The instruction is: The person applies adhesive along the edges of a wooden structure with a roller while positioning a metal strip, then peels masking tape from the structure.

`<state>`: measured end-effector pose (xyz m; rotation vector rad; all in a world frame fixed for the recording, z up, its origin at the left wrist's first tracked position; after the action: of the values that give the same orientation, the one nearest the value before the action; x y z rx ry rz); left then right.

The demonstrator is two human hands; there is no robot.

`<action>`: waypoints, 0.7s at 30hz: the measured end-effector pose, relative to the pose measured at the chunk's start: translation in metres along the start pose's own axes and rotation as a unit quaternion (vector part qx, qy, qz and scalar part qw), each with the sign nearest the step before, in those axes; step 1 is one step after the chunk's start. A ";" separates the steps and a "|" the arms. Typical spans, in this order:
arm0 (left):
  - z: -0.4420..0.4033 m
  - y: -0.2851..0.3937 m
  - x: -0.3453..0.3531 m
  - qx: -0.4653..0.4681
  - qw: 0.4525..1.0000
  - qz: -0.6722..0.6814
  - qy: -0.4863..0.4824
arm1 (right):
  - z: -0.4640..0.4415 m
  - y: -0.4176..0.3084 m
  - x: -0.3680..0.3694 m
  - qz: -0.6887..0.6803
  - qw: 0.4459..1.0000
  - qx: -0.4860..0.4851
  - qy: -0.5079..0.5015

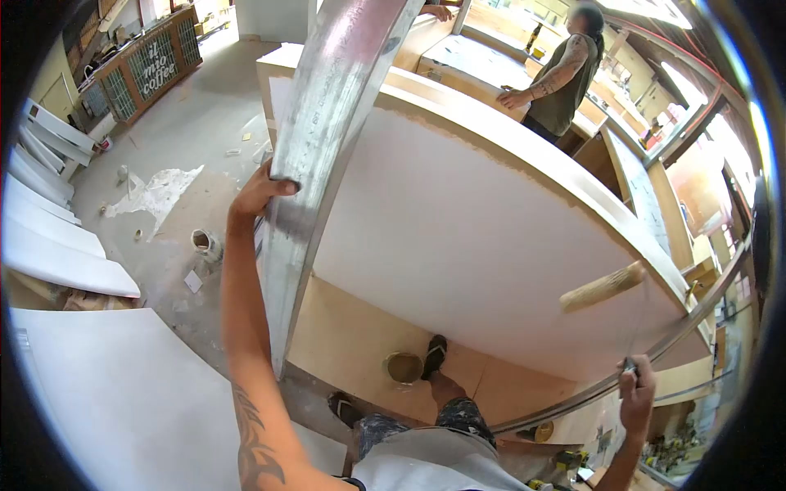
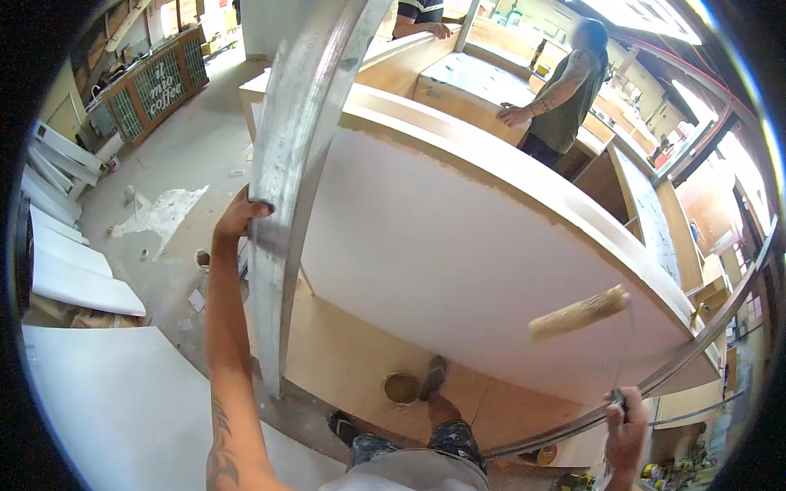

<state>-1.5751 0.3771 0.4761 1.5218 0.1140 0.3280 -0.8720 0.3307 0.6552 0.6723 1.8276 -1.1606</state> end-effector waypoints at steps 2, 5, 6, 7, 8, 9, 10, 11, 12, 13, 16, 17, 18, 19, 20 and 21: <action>0.021 0.005 -0.006 0.007 1.000 -0.022 0.016 | -0.011 -0.015 -0.017 0.054 0.998 -0.001 0.025; 0.058 -0.003 -0.033 0.019 0.998 -0.034 0.056 | -0.043 -0.047 -0.027 0.123 0.988 -0.048 0.074; 0.071 -0.008 -0.045 0.027 0.996 -0.021 0.077 | -0.052 -0.050 -0.027 0.166 0.978 -0.092 0.086; 0.083 -0.017 -0.059 0.034 0.995 -0.011 0.098 | -0.061 -0.054 -0.027 0.207 0.964 -0.136 0.098; 0.096 -0.028 -0.075 0.050 0.992 0.003 0.118 | -0.072 -0.059 -0.026 0.206 0.964 -0.137 0.095; 0.108 -0.042 -0.094 0.075 0.987 0.021 0.140 | -0.084 -0.065 -0.024 0.198 0.972 -0.105 0.068; 0.120 -0.056 -0.113 0.103 0.981 0.037 0.158 | -0.095 -0.072 -0.021 0.190 0.978 -0.072 0.041; 0.133 -0.068 -0.135 0.135 0.974 0.050 0.174 | -0.105 -0.080 -0.018 0.190 0.979 -0.069 0.037; 0.148 -0.076 -0.150 0.157 0.969 0.059 0.180 | -0.114 -0.089 -0.014 0.198 0.975 -0.097 0.024; 0.167 -0.072 -0.155 0.176 0.966 0.067 0.179 | -0.123 -0.097 -0.009 0.206 0.970 -0.126 0.011; 0.219 -0.052 -0.152 0.153 0.967 0.180 0.091 | -0.136 -0.102 0.001 0.151 0.980 -0.126 0.030; 0.224 -0.041 -0.146 0.141 0.960 0.237 0.045 | -0.137 -0.104 0.001 0.156 0.980 -0.115 0.036; 0.226 -0.025 -0.138 0.138 0.961 0.239 0.032 | -0.139 -0.107 0.002 0.163 0.978 -0.124 0.040; 0.230 -0.008 -0.125 0.193 0.971 0.140 0.027 | -0.140 -0.109 0.002 0.170 0.975 -0.135 0.043; 0.234 0.008 -0.112 0.249 0.967 0.040 0.025 | -0.142 -0.109 0.002 0.174 0.975 -0.128 0.046; 0.240 0.025 -0.093 0.249 0.967 0.042 0.019 | -0.144 -0.110 0.003 0.169 0.976 -0.134 0.037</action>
<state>-1.6010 0.1209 0.5017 2.0236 0.1727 0.4170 -1.0128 0.4147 0.7325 0.8363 1.8003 -0.6602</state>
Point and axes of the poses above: each hand's wrist, its own z-axis away from the middle knuckle, its own x-axis out of the palm, y = z × x, the point moved 1 cm from there along -z, towards the middle knuckle, and after that the axes turned 11 degrees about -x, right-handed, at the moved point
